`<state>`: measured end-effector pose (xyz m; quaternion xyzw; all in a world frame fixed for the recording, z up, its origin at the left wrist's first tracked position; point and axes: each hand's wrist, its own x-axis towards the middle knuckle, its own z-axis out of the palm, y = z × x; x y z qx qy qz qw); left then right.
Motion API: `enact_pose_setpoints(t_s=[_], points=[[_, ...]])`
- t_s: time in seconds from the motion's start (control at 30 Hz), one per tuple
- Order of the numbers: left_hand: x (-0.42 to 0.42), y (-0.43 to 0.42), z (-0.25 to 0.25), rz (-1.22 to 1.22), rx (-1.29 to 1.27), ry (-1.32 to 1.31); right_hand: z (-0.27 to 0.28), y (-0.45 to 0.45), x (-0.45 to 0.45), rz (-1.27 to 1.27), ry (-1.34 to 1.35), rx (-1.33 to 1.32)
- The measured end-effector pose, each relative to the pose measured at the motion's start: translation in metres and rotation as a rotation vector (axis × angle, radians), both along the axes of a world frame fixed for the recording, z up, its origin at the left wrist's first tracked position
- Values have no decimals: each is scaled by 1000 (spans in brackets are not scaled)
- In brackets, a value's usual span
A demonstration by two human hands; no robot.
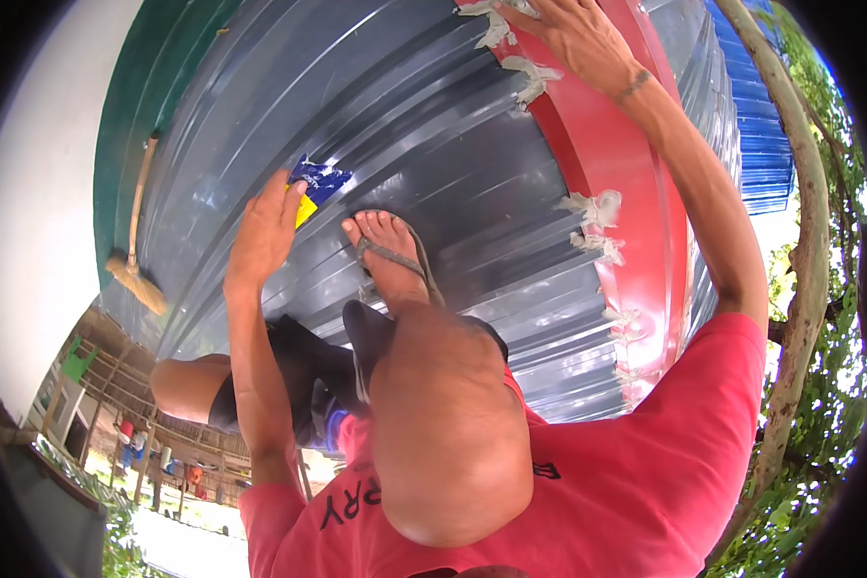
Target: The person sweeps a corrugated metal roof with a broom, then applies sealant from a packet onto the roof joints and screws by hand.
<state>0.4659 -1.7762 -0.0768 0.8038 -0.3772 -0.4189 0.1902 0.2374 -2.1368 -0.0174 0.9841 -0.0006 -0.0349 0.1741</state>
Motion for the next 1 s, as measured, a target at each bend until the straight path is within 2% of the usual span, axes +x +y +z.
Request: enact_pose_setpoints(t_s=[0.13,0.23,0.33,0.43,0.53,0.63,0.73,0.83,0.93,1.0], points=[[1,7,-7,-28,-62,-57,-11,3,-15,-58,10,1],[3,12,-7,-38,-43,-82,2,6,-29,131,-19,-140],[4,13,-8,-22,1,-55,-10,13,-26,-89,-26,0],[3,5,-3,-25,26,-21,-17,17,-17,-120,16,2],[2,5,2,-32,14,-56,-37,12,-37,-125,-35,-140],[5,15,-8,-21,24,-77,-34,16,-59,-215,72,-157],[10,17,-13,-6,88,-32,-30,21,-51,-234,32,-164],[8,13,-6,-27,103,-33,-15,26,-23,-221,-4,4],[8,20,-11,-30,26,-106,-42,14,-39,-132,-173,-65],[12,23,-12,-14,8,-101,-37,17,-56,-207,-49,-102]])
